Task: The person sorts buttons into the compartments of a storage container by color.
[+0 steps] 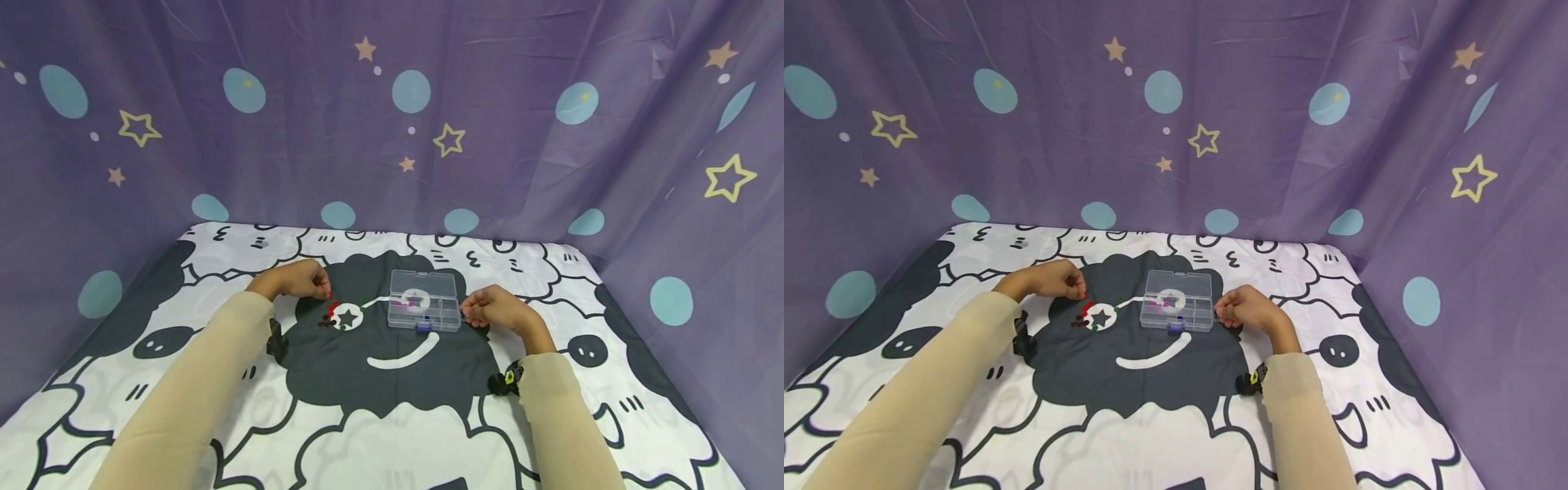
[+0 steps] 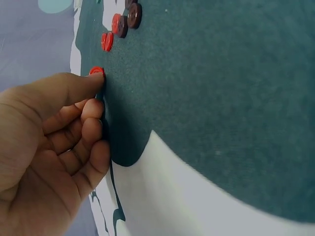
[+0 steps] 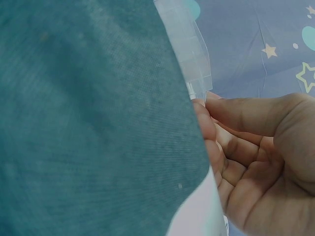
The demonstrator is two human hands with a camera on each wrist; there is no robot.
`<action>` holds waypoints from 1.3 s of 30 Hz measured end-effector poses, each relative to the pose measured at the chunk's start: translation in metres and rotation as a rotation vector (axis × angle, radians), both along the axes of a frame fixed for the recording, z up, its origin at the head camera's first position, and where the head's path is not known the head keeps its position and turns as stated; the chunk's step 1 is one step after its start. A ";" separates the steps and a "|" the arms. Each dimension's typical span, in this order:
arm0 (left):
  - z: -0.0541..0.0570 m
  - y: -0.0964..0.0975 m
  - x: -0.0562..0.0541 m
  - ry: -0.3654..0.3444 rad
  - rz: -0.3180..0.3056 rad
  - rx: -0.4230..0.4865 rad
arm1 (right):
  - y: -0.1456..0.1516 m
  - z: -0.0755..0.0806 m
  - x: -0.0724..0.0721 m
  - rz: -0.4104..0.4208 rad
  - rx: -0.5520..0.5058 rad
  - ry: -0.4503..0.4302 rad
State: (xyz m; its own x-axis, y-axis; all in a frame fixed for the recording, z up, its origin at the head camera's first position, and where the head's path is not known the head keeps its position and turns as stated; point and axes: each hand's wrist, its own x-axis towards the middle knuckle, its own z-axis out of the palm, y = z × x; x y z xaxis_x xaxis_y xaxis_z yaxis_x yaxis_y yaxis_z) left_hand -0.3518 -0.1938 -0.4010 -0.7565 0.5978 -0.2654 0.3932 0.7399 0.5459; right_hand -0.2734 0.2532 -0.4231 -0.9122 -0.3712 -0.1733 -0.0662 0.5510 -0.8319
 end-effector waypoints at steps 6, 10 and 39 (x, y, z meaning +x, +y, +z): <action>0.001 -0.003 0.003 0.020 0.004 0.012 | 0.000 0.000 -0.001 0.001 -0.001 0.000; 0.002 -0.004 0.006 0.025 -0.001 0.016 | 0.001 0.000 -0.001 0.001 0.002 -0.002; 0.004 0.009 0.013 0.072 -0.017 0.153 | 0.001 -0.001 -0.001 0.003 -0.008 0.001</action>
